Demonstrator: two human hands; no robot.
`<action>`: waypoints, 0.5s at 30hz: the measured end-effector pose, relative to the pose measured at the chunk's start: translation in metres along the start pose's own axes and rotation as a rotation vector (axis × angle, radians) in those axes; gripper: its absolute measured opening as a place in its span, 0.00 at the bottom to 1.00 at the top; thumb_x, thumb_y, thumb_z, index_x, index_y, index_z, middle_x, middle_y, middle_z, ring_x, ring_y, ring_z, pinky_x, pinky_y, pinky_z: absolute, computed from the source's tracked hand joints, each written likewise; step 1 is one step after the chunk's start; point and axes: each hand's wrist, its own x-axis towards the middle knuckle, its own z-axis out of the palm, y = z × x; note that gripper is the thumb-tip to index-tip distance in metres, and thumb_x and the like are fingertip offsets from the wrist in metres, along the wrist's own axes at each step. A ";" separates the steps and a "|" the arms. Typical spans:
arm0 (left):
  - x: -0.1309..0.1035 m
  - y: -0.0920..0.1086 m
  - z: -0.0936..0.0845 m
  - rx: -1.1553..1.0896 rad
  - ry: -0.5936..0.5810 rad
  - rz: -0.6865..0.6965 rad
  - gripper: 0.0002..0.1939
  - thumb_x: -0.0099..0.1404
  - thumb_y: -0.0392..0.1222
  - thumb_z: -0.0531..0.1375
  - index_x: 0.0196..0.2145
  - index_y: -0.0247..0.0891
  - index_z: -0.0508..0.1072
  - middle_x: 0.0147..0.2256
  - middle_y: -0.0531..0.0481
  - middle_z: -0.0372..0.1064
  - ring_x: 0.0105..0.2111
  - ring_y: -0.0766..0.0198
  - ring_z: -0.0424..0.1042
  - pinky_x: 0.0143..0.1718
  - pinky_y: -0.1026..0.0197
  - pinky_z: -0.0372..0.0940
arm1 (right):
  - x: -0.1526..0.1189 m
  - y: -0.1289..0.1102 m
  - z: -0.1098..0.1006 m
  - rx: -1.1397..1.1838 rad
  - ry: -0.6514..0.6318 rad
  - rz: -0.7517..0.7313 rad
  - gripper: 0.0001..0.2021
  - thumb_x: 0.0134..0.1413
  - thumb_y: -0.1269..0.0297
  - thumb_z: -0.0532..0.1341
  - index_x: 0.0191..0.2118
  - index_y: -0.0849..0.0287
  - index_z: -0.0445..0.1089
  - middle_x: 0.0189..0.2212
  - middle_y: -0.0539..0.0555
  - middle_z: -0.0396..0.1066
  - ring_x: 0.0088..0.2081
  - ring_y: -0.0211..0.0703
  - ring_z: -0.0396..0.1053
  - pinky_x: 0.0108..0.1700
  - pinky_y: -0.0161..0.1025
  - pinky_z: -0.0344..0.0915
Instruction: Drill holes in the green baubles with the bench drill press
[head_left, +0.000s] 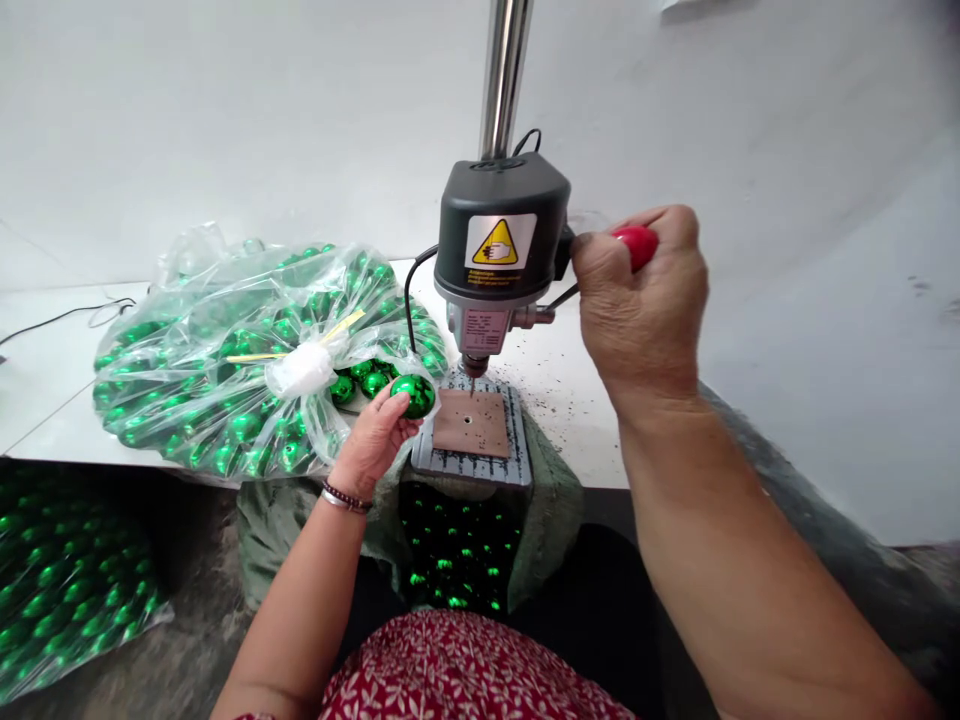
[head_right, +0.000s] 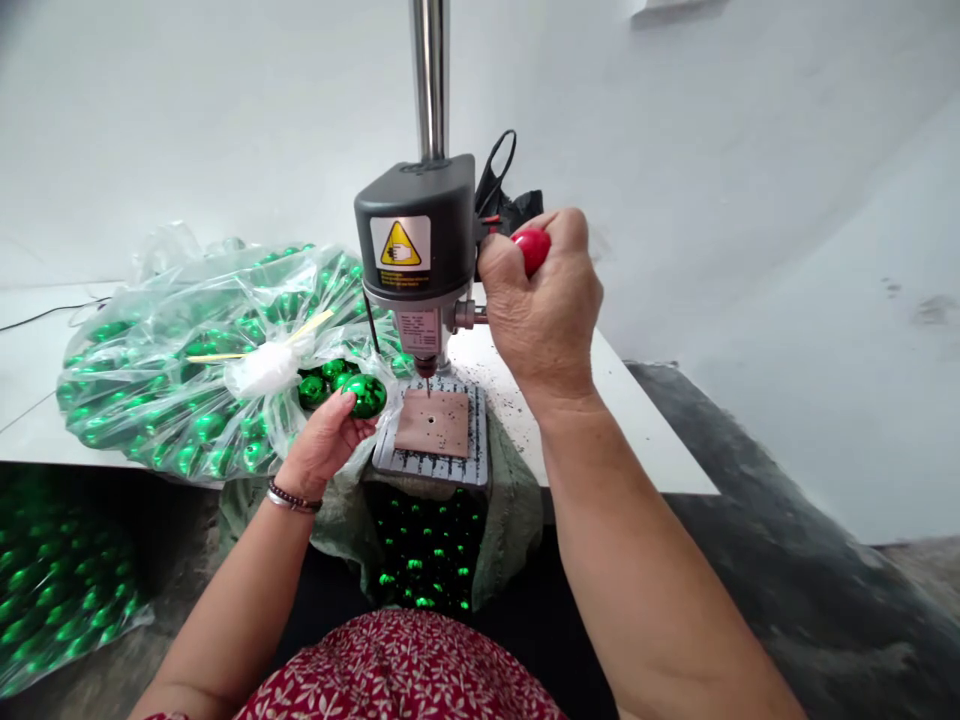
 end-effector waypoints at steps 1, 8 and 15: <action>-0.001 -0.003 0.005 -0.122 -0.036 -0.075 0.24 0.52 0.54 0.66 0.43 0.37 0.71 0.33 0.51 0.73 0.27 0.69 0.70 0.29 0.66 0.64 | 0.000 0.000 0.000 -0.002 -0.006 0.006 0.09 0.56 0.63 0.59 0.32 0.60 0.57 0.27 0.44 0.57 0.29 0.28 0.53 0.40 0.35 0.60; -0.007 -0.009 0.026 -0.187 -0.192 -0.232 0.24 0.47 0.40 0.69 0.42 0.40 0.65 0.35 0.51 0.73 0.34 0.60 0.76 0.37 0.57 0.71 | 0.003 -0.001 -0.002 0.011 -0.035 -0.027 0.09 0.56 0.63 0.58 0.32 0.60 0.55 0.25 0.43 0.53 0.27 0.26 0.51 0.42 0.37 0.63; 0.003 -0.013 0.031 0.167 -0.046 -0.097 0.20 0.53 0.47 0.66 0.42 0.37 0.73 0.41 0.48 0.72 0.40 0.61 0.72 0.41 0.58 0.70 | 0.002 0.000 -0.002 0.032 -0.066 -0.027 0.10 0.56 0.61 0.57 0.32 0.58 0.53 0.25 0.43 0.53 0.29 0.27 0.53 0.42 0.35 0.61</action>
